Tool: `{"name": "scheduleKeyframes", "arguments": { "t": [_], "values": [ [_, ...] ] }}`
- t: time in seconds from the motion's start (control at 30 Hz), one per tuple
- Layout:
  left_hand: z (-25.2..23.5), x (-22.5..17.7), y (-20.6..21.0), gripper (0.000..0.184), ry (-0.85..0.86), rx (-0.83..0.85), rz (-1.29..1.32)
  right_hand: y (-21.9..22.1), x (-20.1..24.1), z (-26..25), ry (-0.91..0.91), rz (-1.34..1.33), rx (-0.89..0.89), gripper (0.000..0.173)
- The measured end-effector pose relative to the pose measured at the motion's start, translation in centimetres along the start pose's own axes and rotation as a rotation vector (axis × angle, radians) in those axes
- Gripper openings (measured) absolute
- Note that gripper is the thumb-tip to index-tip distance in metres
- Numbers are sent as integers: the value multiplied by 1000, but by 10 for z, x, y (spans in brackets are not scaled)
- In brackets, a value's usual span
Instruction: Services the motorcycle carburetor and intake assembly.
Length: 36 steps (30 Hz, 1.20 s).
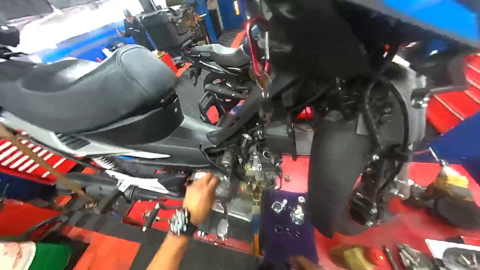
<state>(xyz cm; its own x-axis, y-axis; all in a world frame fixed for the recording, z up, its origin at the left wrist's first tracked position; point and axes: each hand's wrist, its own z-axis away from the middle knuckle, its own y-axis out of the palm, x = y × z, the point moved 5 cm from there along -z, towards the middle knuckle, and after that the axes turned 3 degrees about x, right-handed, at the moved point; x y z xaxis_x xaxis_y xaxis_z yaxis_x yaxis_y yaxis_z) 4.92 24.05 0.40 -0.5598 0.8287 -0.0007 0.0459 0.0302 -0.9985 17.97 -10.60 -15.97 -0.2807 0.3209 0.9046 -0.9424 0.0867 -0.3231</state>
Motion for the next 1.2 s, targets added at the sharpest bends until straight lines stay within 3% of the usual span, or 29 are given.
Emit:
{"name": "scheduleKeyframes", "arguments": {
  "t": [0.1,0.13,0.23,0.33,0.43,0.6,0.67,0.77,0.9,1.07,1.2],
  "values": [
    [30,-63,1,20,182,-287,376,10,64,-40,116,-522,-154,42],
    [37,-84,2,20,222,-341,555,10,86,-49,120,-557,-227,42],
    [37,-130,14,18,205,-385,1151,-1,123,-61,-61,-77,-536,49],
    [19,-143,28,13,61,-260,1399,-12,127,-60,-81,13,-745,30],
    [-16,-136,32,23,102,-53,1140,-22,116,-58,-31,-90,-832,26],
    [-71,-128,5,37,18,-313,551,-31,89,-66,29,-290,-879,36],
    [-87,-137,-4,38,-40,-255,378,-38,81,-75,24,-392,-891,41],
    [-106,-149,-12,32,-148,-125,273,-54,76,-94,-19,-578,-913,41],
    [-114,-154,-8,29,-205,-20,200,-72,64,-129,29,-581,-934,40],
    [-116,-158,-4,21,-207,-137,143,-82,56,-156,49,-658,-908,41],
    [-119,-164,-3,25,-253,-110,86,-85,58,-156,68,-765,-899,40]
  ]
}}
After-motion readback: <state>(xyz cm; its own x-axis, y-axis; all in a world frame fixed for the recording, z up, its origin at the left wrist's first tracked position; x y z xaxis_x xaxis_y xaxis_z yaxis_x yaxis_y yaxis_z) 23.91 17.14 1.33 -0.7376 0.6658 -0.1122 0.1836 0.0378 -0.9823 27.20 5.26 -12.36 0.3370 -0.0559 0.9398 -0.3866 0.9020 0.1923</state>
